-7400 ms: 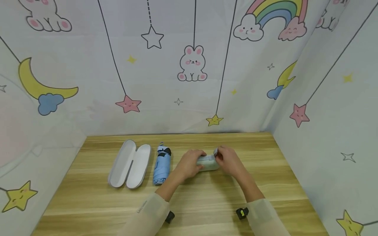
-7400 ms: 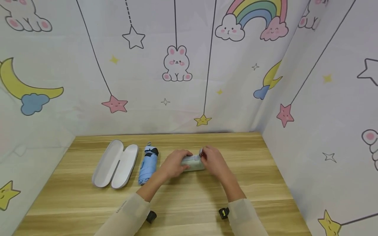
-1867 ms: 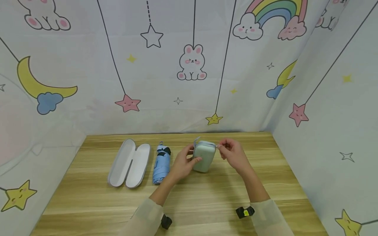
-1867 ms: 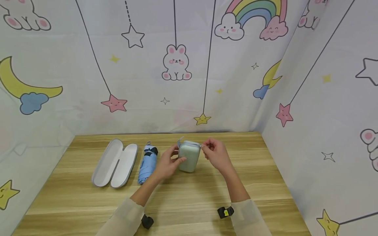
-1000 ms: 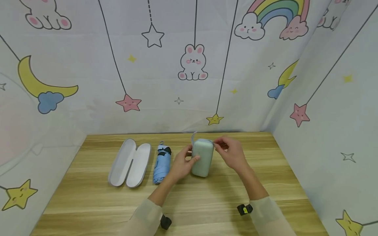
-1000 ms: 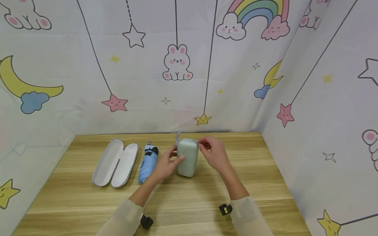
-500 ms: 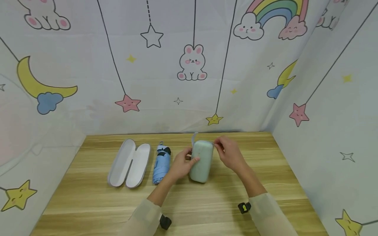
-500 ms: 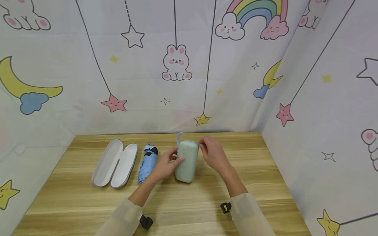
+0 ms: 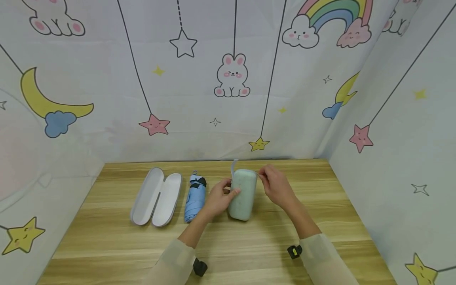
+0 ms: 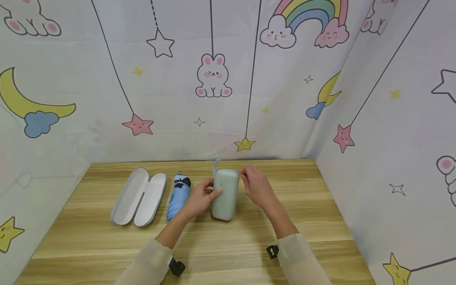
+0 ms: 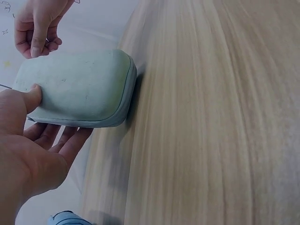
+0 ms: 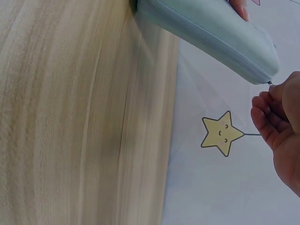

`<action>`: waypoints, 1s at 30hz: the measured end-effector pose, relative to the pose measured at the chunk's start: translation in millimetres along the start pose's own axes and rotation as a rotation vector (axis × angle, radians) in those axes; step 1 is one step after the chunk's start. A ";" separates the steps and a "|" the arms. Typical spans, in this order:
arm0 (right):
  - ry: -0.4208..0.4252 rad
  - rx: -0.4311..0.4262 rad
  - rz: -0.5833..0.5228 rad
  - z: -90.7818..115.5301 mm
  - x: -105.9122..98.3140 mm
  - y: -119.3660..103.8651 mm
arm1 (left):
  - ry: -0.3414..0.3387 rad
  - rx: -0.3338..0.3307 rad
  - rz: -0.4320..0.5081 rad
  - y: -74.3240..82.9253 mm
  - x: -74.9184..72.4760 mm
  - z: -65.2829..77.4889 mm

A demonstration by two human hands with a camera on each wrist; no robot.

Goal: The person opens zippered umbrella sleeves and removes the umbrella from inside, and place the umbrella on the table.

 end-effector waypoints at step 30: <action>-0.067 0.115 0.008 -0.8 28.1 25.4 | 0.069 -0.060 -0.068 -14.0 7.9 -7.9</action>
Point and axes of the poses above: each hand's wrist, its own z-axis away from the middle knuckle, its own x-axis out of the palm, y = z × x, the point moved 8 cm from there along -z, towards the middle knuckle, and after that the axes turned 4 degrees about x, right-handed, at the moved point
